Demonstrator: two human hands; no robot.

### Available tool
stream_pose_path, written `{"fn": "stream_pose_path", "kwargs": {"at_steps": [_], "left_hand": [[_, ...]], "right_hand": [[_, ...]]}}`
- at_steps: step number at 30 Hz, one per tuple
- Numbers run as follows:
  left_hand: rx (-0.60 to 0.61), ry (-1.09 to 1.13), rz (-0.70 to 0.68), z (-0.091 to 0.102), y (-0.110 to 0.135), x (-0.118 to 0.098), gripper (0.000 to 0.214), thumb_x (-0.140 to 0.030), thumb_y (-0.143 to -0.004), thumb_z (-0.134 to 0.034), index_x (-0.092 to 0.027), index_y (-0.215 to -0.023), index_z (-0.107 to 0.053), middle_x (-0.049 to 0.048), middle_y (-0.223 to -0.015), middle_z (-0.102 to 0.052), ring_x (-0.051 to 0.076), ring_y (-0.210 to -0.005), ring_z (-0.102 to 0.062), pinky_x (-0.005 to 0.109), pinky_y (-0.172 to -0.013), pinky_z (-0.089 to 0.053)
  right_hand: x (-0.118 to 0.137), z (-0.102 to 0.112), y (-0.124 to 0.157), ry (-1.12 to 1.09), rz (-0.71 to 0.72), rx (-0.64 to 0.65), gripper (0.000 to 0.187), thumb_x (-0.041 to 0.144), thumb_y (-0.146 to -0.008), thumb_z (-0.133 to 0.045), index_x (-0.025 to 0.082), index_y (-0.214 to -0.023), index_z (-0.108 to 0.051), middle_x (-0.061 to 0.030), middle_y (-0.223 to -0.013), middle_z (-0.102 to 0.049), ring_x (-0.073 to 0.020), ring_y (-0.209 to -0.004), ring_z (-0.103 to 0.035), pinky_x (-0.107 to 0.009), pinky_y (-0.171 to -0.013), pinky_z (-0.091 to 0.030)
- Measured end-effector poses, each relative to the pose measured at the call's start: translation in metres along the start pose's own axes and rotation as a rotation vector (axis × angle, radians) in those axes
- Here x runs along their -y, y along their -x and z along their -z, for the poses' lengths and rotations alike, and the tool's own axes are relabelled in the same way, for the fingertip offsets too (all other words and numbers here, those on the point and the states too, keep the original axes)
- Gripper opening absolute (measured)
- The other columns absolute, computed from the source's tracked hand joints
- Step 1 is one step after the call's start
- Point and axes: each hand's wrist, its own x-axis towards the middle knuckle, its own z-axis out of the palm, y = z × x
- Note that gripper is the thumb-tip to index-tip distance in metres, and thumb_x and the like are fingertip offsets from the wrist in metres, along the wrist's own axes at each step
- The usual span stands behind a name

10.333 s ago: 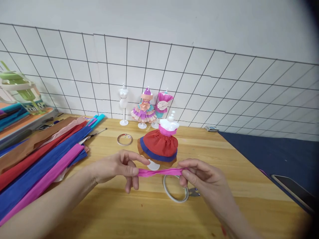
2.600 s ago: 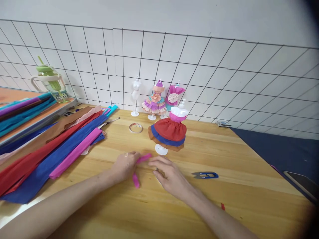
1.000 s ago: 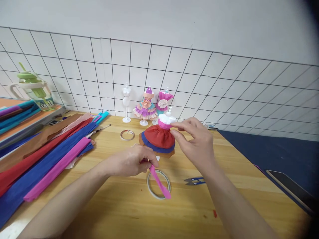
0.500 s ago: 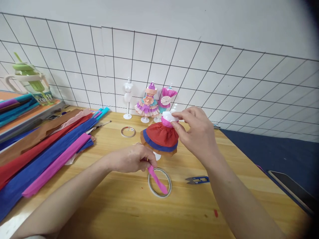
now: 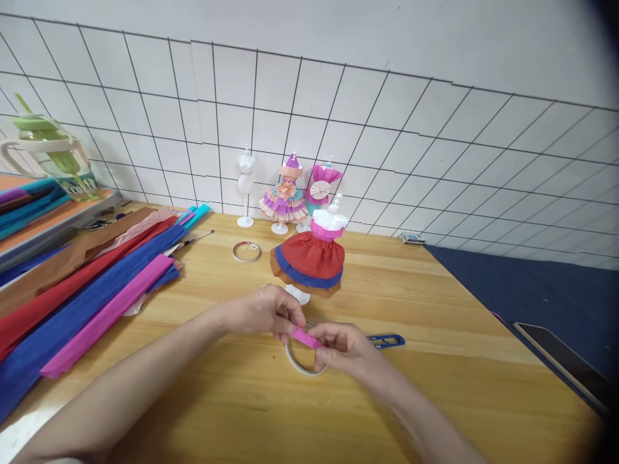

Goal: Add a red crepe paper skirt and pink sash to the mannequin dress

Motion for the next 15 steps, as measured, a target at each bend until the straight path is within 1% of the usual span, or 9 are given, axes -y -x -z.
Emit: {"fn": "stream_pose_path", "kwargs": {"at_steps": [1,3,5,7,11,13,15], "left_hand": [[0.011,0.044,0.028,0.001,-0.001,0.002,0.012,-0.014,-0.075,-0.063,-0.011,-0.085,-0.068,-0.0006,-0.061,-0.062,0.008,-0.053,-0.058,0.019,-0.057,-0.050],[0.046,0.096,0.079,0.004,-0.003,0.006,0.017,-0.021,-0.073,-0.069,-0.012,-0.087,-0.067,-0.0008,-0.060,-0.063,0.009,-0.050,-0.059,0.021,-0.055,-0.051],[0.082,0.102,0.125,0.006,-0.004,0.010,0.023,-0.027,-0.070,-0.074,-0.012,-0.087,-0.067,-0.0017,-0.059,-0.063,0.009,-0.046,-0.058,0.021,-0.051,-0.051],[0.106,0.086,0.157,0.008,-0.004,0.011,0.025,-0.031,-0.069,-0.076,-0.013,-0.083,-0.067,-0.0026,-0.057,-0.062,0.008,-0.044,-0.057,0.020,-0.049,-0.050],[0.122,0.048,0.171,0.006,-0.002,0.009,0.024,-0.033,-0.069,-0.076,-0.013,-0.075,-0.064,-0.0030,-0.054,-0.060,0.008,-0.045,-0.057,0.018,-0.049,-0.049],[0.120,0.013,0.167,0.003,-0.001,0.007,0.021,-0.031,-0.070,-0.074,-0.013,-0.073,-0.063,-0.0030,-0.053,-0.060,0.008,-0.046,-0.057,0.017,-0.049,-0.048],[0.114,-0.017,0.153,-0.002,-0.001,0.005,0.020,-0.030,-0.071,-0.073,-0.013,-0.071,-0.062,-0.0033,-0.051,-0.059,0.007,-0.046,-0.056,0.017,-0.049,-0.047]], "right_hand": [[-0.001,0.005,0.000,0.001,-0.012,-0.041,0.047,0.054,-0.066,-0.076,0.014,-0.091,-0.068,-0.0012,-0.064,-0.065,-0.0148,-0.059,-0.061,-0.030,-0.064,-0.049],[-0.001,0.015,0.000,0.015,0.001,-0.109,0.042,0.049,-0.064,-0.079,0.015,-0.088,-0.070,-0.0017,-0.068,-0.067,-0.0144,-0.061,-0.061,-0.030,-0.064,-0.049],[0.000,0.025,0.002,0.022,0.015,-0.163,0.038,0.043,-0.062,-0.081,0.016,-0.087,-0.070,-0.0020,-0.074,-0.069,-0.0146,-0.065,-0.062,-0.029,-0.065,-0.049],[0.000,0.033,0.004,0.019,0.020,-0.199,0.036,0.040,-0.060,-0.083,0.017,-0.085,-0.070,-0.0014,-0.075,-0.069,-0.0144,-0.066,-0.061,-0.029,-0.066,-0.048],[0.003,0.041,0.010,-0.004,0.040,-0.214,0.037,0.040,-0.057,-0.084,0.017,-0.082,-0.070,-0.0016,-0.074,-0.070,-0.0151,-0.068,-0.063,-0.031,-0.070,-0.050],[0.005,0.041,0.013,-0.020,0.049,-0.208,0.041,0.040,-0.057,-0.085,0.017,-0.087,-0.070,-0.0025,-0.078,-0.072,-0.0160,-0.073,-0.065,-0.032,-0.073,-0.051],[0.007,0.041,0.015,-0.034,0.055,-0.205,0.042,0.039,-0.057,-0.085,0.017,-0.089,-0.070,-0.0021,-0.077,-0.072,-0.0160,-0.072,-0.066,-0.032,-0.072,-0.052]]}}
